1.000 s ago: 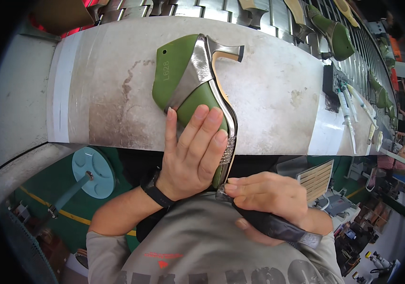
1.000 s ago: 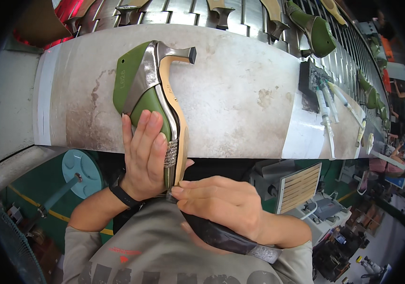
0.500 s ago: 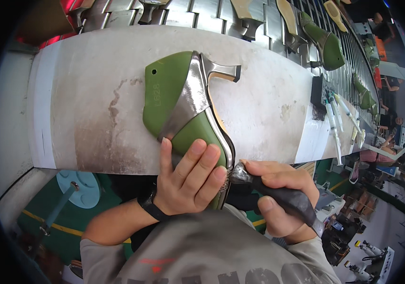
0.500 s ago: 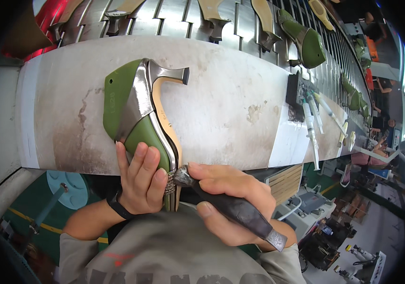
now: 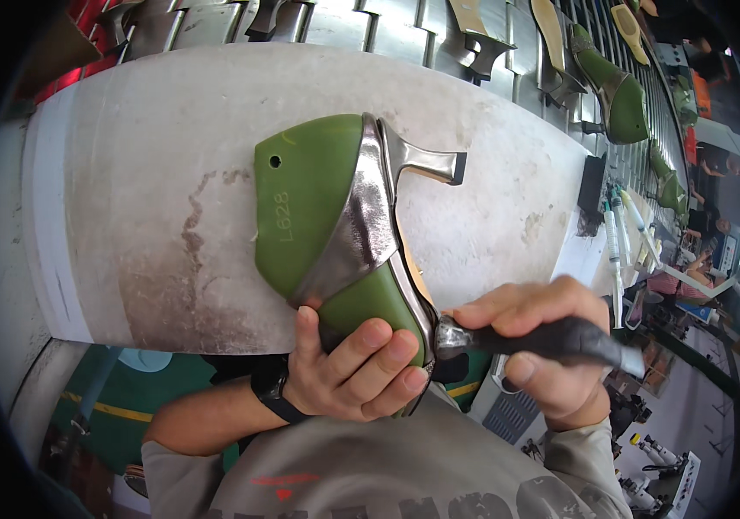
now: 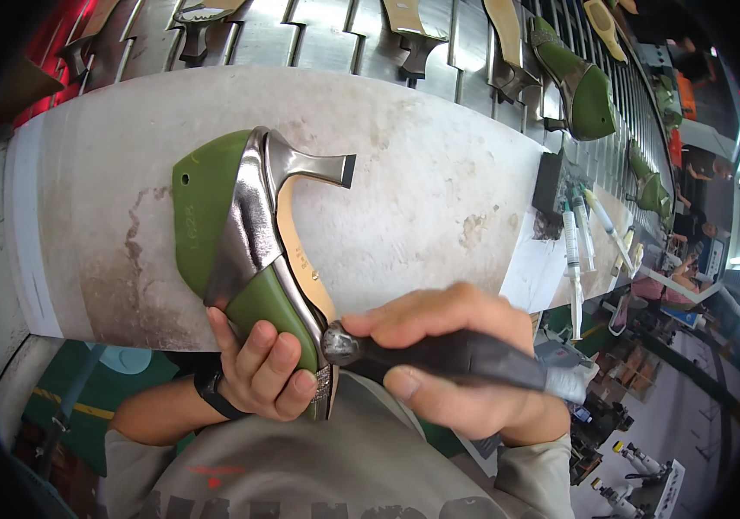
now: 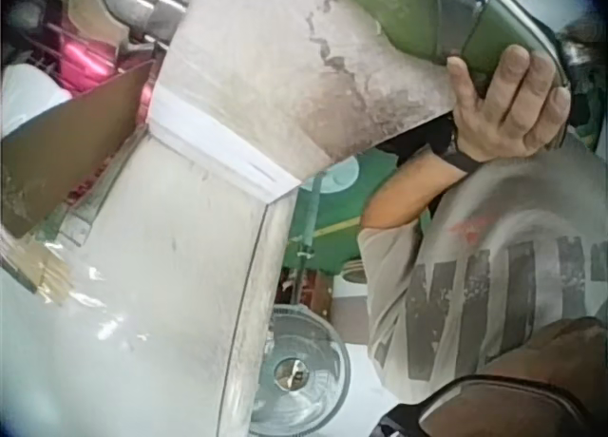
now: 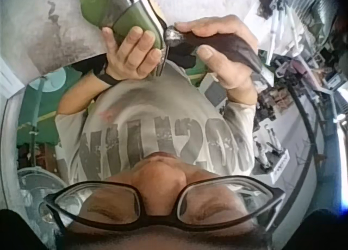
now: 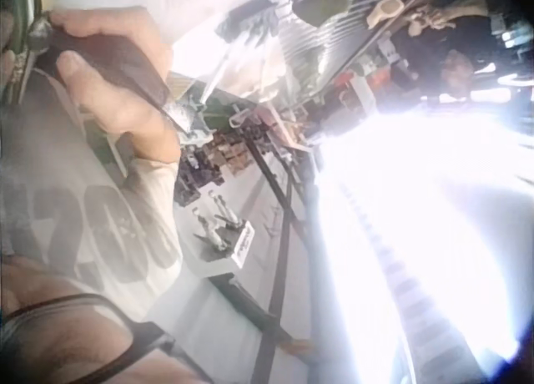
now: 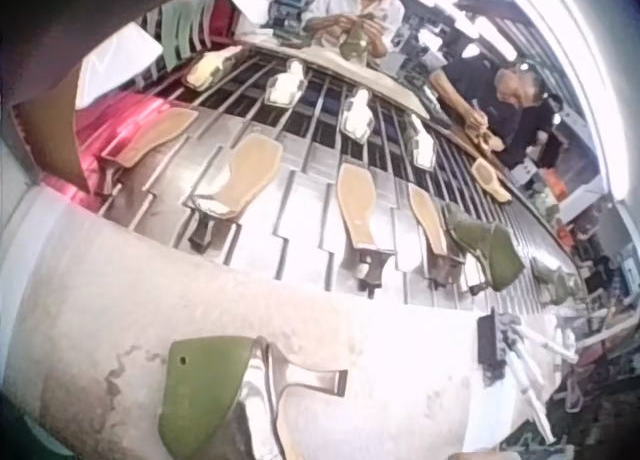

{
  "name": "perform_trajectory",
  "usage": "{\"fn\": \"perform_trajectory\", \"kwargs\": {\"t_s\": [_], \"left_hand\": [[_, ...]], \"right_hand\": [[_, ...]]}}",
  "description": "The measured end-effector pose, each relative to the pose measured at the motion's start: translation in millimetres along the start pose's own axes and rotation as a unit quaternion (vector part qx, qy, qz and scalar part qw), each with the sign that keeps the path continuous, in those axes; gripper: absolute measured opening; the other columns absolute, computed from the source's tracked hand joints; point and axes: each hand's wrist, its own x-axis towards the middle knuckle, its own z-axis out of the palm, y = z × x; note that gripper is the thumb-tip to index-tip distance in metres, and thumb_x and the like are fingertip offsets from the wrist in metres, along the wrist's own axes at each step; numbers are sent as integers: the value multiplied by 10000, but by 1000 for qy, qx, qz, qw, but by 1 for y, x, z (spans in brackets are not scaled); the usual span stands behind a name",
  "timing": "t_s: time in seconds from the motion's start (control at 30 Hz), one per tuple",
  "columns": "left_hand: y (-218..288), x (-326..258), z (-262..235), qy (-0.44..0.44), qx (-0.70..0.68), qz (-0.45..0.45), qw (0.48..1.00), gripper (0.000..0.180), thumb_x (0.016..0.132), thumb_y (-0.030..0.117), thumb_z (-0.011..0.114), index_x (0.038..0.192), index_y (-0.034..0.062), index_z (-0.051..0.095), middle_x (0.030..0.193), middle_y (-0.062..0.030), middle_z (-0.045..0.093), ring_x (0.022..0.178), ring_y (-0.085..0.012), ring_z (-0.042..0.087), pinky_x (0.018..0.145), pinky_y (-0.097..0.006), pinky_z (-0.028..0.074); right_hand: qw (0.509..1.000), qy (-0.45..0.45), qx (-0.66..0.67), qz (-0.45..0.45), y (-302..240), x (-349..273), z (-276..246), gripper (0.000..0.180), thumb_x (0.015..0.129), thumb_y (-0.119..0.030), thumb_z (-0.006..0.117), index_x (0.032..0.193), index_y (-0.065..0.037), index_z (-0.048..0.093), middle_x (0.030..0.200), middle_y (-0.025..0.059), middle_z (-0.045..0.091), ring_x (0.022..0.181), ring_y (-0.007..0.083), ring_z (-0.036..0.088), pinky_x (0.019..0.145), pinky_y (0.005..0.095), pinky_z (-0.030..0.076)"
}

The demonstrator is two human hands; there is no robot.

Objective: The person uses a hammer to tap and secure the silver heel and back portion of a green high-heeled shoe, then picks up a beige sole piece and presses it onto the bottom of the shoe.

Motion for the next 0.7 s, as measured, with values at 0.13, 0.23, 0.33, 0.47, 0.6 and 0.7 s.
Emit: {"fn": "perform_trajectory", "kwargs": {"t_s": [0.13, 0.23, 0.33, 0.47, 0.6, 0.7], "left_hand": [[2, 2, 2, 19, 2, -3, 1000, 536, 1114, 293, 532, 1623, 190, 400, 1640, -66, 494, 1536, -308, 481, 1240, -787, 237], [0, 3, -2, 0, -14, 0, 1000, 540, 1108, 293, 550, 1612, 166, 404, 1634, -100, 494, 1527, -334, 489, 1228, -797, 242], [-5, 6, -7, -18, -1, 11, 1000, 511, 1099, 263, 583, 1571, 132, 437, 1616, -144, 502, 1510, -360, 500, 1222, -783, 268], [-13, 23, -31, -102, -12, 34, 994, 521, 1051, 198, 650, 1541, 121, 491, 1610, -148, 514, 1470, -355, 536, 1229, -711, 333], [-38, 61, -63, -192, -45, 17, 980, 739, 924, 170, 770, 1586, 95, 451, 1651, -208, 466, 1499, -399, 499, 1246, -656, 333], [-57, 105, -68, -260, -53, -59, 962, 1210, 630, 258, 986, 1641, 37, 359, 1701, -313, 324, 1564, -486, 377, 1239, -698, 292]], "right_hand": [[999, -31, -7, 22, -9, 33, -7, 253, 888, 15, 747, 1119, 73, 664, 1156, 273, 776, 1121, 291, 755, 1035, 400, 584], [998, -8, -25, 55, -21, 57, 4, 235, 912, -31, 740, 1124, 56, 685, 1126, 214, 792, 1067, 225, 751, 978, 358, 588], [992, 116, 32, -31, 3, 60, 36, 218, 948, -47, 722, 1141, 47, 685, 1146, 161, 789, 1013, 170, 734, 950, 331, 580], [974, 147, 26, -171, 11, 61, 34, 222, 1021, -100, 690, 1188, 43, 659, 1165, 179, 780, 931, 167, 746, 815, 298, 593], [962, 153, 69, -215, -1, 57, 14, 280, 1117, -222, 564, 1168, 43, 640, 1113, 253, 774, 712, 201, 751, 624, 283, 592], [974, 153, 62, -153, -9, 59, 10, 354, 1140, -279, 501, 1126, 47, 637, 1032, 263, 778, 638, 222, 732, 591, 300, 590]]}}
